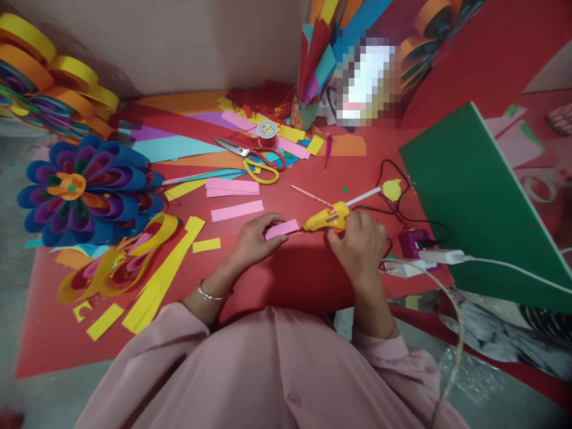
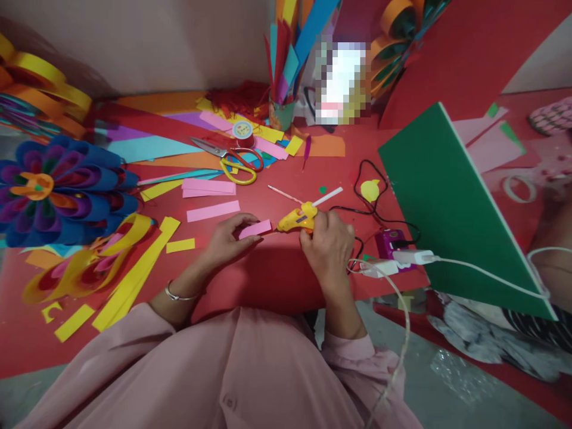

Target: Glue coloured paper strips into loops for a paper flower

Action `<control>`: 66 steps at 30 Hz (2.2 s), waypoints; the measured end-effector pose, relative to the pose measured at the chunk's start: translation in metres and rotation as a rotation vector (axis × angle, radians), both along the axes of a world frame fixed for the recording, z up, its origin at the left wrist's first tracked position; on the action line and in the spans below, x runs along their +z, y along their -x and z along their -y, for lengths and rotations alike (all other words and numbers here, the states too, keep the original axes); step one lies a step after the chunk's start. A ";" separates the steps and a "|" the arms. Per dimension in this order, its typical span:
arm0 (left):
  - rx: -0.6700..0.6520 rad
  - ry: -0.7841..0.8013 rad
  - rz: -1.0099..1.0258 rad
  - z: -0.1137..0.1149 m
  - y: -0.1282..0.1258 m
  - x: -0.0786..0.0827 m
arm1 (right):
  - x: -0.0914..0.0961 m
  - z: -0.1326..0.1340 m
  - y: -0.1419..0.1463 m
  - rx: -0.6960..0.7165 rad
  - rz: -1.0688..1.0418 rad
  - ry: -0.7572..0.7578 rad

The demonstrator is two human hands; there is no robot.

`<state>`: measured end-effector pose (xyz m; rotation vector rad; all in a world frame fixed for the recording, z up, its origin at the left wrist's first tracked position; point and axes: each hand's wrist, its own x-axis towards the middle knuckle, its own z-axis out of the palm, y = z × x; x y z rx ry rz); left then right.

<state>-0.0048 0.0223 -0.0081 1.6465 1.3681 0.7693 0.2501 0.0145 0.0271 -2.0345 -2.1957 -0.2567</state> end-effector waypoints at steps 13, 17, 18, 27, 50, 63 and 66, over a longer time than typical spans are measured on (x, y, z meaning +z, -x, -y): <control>-0.032 -0.106 -0.075 -0.001 0.002 -0.006 | 0.000 -0.003 0.000 0.030 -0.007 0.006; -0.071 -0.152 -0.089 -0.002 0.004 -0.006 | -0.001 -0.005 0.000 0.044 -0.019 0.012; -0.078 -0.165 -0.091 -0.002 0.004 -0.006 | -0.001 -0.006 0.000 0.044 -0.018 0.013; -0.102 -0.230 -0.104 -0.003 0.005 -0.008 | -0.003 -0.011 0.001 0.051 -0.021 -0.001; -0.112 -0.201 -0.116 -0.003 0.007 -0.010 | -0.002 -0.002 -0.002 0.067 -0.005 0.019; -0.120 -0.211 -0.115 -0.003 0.007 -0.009 | 0.000 -0.016 0.005 0.037 -0.044 0.058; -0.127 -0.200 -0.115 -0.003 0.007 -0.008 | -0.001 -0.019 0.007 0.040 -0.050 0.057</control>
